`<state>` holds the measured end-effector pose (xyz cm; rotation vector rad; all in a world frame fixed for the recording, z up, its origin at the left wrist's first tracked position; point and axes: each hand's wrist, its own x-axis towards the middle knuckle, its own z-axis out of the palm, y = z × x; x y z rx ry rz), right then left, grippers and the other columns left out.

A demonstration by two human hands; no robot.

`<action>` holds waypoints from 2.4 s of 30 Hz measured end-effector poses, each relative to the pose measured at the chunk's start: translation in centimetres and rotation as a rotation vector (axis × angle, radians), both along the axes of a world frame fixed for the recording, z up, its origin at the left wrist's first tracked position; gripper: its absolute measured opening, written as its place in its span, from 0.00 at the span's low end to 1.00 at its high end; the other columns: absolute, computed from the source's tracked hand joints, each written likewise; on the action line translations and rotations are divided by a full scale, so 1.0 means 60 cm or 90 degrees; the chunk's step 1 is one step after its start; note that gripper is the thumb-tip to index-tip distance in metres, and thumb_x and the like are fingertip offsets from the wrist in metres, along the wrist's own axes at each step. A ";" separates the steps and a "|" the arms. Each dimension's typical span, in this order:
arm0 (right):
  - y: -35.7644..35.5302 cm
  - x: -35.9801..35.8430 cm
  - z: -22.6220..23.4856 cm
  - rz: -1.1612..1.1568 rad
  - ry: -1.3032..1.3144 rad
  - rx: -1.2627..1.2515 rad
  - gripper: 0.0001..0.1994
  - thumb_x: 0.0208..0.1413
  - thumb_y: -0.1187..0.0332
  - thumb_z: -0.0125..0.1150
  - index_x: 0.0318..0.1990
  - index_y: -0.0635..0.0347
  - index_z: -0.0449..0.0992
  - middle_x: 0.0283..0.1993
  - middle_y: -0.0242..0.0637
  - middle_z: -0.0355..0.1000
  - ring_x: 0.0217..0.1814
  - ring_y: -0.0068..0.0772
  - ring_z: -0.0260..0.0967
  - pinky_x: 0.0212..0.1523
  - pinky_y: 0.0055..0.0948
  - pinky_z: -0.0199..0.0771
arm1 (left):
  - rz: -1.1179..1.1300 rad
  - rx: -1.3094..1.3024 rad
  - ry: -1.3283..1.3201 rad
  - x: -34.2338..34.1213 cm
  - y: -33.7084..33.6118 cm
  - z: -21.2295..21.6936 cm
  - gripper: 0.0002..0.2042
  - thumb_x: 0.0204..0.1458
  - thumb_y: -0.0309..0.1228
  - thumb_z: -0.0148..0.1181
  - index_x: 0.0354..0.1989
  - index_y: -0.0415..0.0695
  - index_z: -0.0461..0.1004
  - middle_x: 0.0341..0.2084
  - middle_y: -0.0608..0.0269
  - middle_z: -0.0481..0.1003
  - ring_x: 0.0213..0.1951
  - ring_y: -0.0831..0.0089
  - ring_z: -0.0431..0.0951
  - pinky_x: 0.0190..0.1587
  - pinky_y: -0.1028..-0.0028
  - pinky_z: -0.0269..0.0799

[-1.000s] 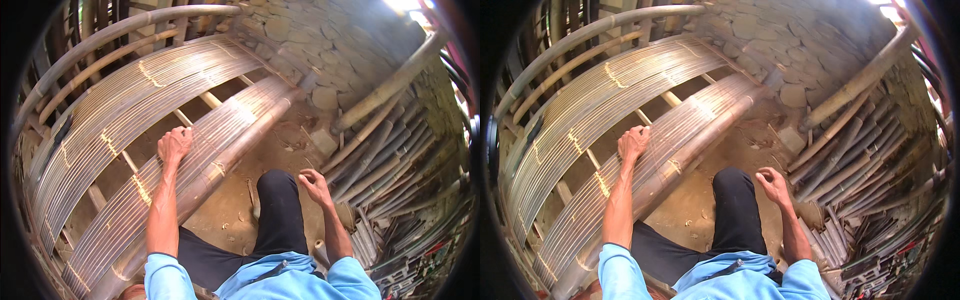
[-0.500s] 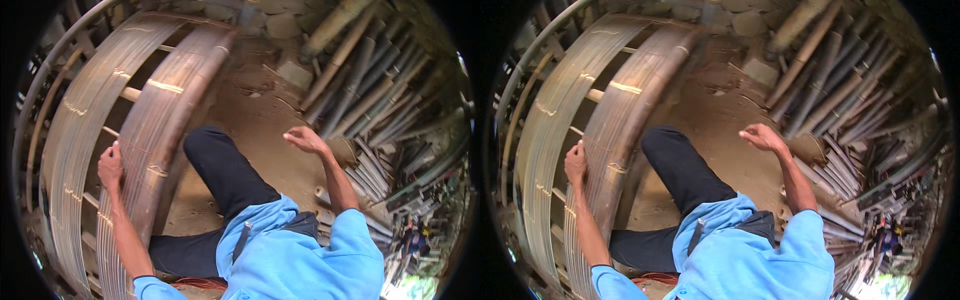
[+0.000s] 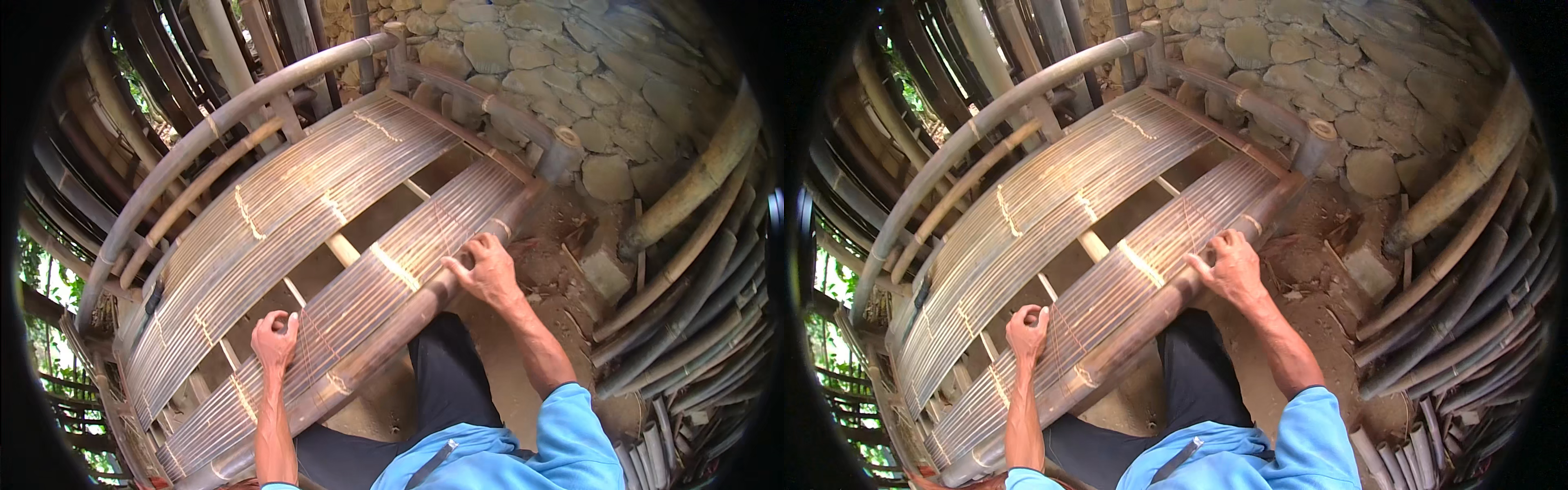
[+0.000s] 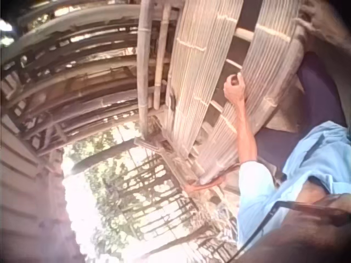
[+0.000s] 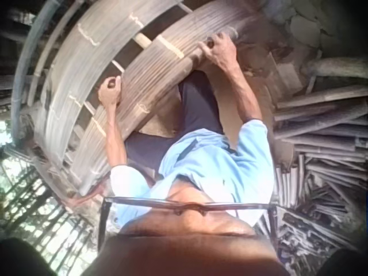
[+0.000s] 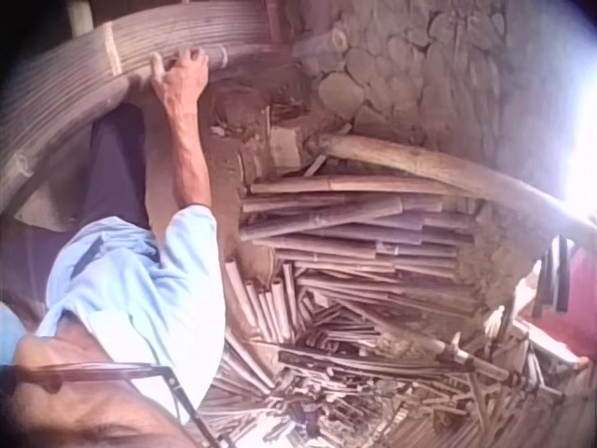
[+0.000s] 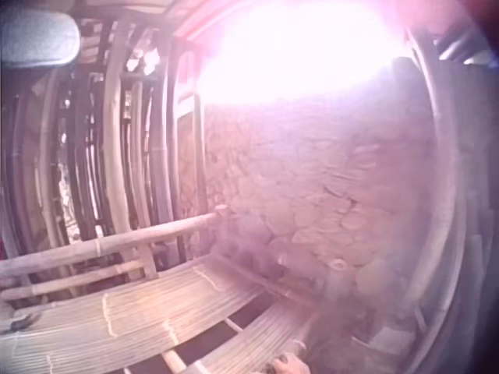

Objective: The person weaves thin bamboo strips into a frame to create a curved surface for furniture, using a long orange string to secure the strips in place.

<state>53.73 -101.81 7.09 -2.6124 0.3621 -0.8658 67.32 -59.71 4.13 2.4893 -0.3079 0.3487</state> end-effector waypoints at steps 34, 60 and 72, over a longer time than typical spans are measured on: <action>-0.229 0.345 -0.033 0.226 0.349 0.067 0.18 0.58 0.58 0.46 0.43 0.51 0.83 0.38 0.51 0.82 0.43 0.55 0.81 0.53 0.54 0.73 | -0.213 -0.020 0.339 0.227 -0.562 -0.047 0.10 0.49 0.34 0.62 0.33 0.44 0.87 0.27 0.48 0.84 0.33 0.54 0.87 0.41 0.59 0.81; -0.070 0.109 0.032 0.222 -0.119 0.116 0.10 0.45 0.74 0.72 0.36 0.48 0.82 0.60 0.44 0.62 0.68 0.49 0.55 0.64 0.49 0.54 | -0.486 -0.007 -0.001 0.033 -0.496 0.128 0.11 0.45 0.31 0.70 0.38 0.44 0.82 0.51 0.51 0.73 0.57 0.52 0.70 0.58 0.57 0.73; -0.038 0.022 0.065 0.550 0.073 0.147 0.10 0.67 0.61 0.61 0.43 0.59 0.80 0.45 0.33 0.77 0.55 0.33 0.73 0.69 0.45 0.53 | -0.620 -0.239 0.018 -0.239 -0.199 0.388 0.16 0.53 0.31 0.69 0.17 0.43 0.71 0.38 0.55 0.83 0.53 0.52 0.79 0.57 0.50 0.73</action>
